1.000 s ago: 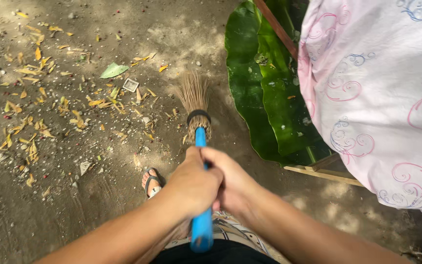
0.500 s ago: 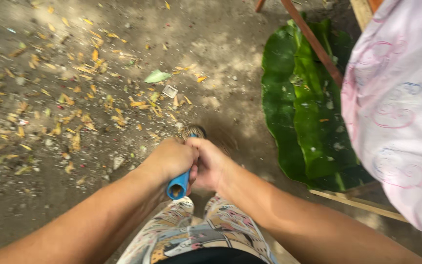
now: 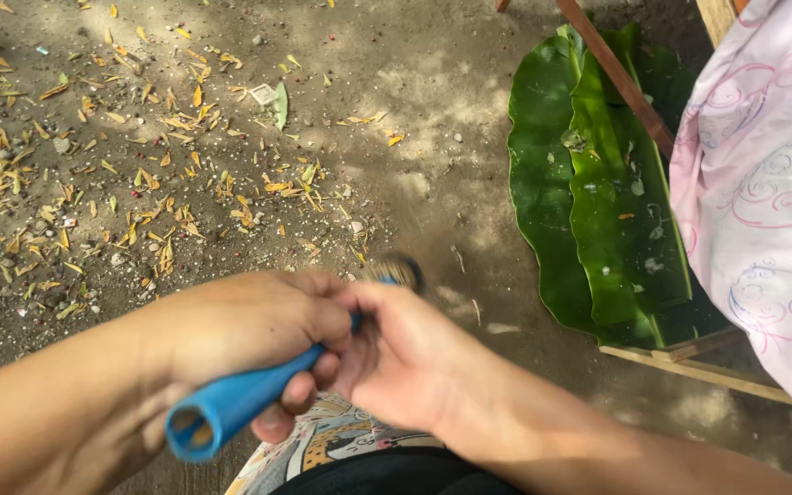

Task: The person sweeps leaves and dirt across the outdoor ground using a broom.

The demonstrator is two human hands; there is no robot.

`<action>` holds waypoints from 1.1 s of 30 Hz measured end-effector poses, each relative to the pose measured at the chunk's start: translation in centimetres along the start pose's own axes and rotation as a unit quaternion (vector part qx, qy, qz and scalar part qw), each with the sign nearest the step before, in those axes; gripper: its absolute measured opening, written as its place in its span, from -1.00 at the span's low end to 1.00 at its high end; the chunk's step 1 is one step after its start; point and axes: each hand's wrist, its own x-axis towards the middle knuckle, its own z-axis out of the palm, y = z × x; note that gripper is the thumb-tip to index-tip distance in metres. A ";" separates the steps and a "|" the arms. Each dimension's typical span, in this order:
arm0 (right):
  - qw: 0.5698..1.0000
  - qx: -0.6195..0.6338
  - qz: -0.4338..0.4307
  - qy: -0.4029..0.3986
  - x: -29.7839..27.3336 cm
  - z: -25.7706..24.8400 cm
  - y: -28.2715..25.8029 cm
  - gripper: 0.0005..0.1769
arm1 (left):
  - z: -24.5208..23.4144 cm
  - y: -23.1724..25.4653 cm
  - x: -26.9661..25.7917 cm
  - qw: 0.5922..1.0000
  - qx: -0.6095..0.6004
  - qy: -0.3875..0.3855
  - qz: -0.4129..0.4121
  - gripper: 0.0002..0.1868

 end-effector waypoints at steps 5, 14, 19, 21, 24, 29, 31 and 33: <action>0.987 0.148 0.036 0.052 3.7 -3.7 2.6 -0.76 | -1.2 -2.4 5.1 0.984 -0.125 -0.098 -0.083 -0.86; 0.996 0.002 0.092 -0.003 11.5 -2.8 -1.3 -0.61 | -3.2 -2.7 8.0 0.935 0.166 0.243 0.199 -0.78; 0.995 0.006 0.080 -0.052 5.9 -1.3 1.4 -0.67 | 0.5 -2.5 0.9 0.971 0.161 0.176 0.013 -0.45; 0.998 0.049 0.036 -0.022 3.9 -0.6 1.8 -0.75 | 0.5 -2.0 -1.0 0.980 0.121 0.156 0.004 -0.48; 0.989 0.042 0.043 -0.139 1.9 -1.4 1.8 -0.75 | -1.3 -1.9 -0.7 0.999 0.003 0.041 0.000 -0.59; 0.993 0.101 0.055 0.000 8.0 -4.4 -0.2 -0.77 | -2.8 -1.0 6.3 0.997 0.050 0.060 0.015 -0.71; 0.995 0.050 0.084 -0.032 9.9 -5.4 -2.5 -0.75 | -2.6 -1.1 9.0 0.986 0.138 0.084 0.044 -0.65; 0.991 0.021 0.104 -0.083 10.7 -5.9 -4.4 -0.72 | -1.7 -1.0 11.1 0.963 0.056 0.153 0.212 -0.78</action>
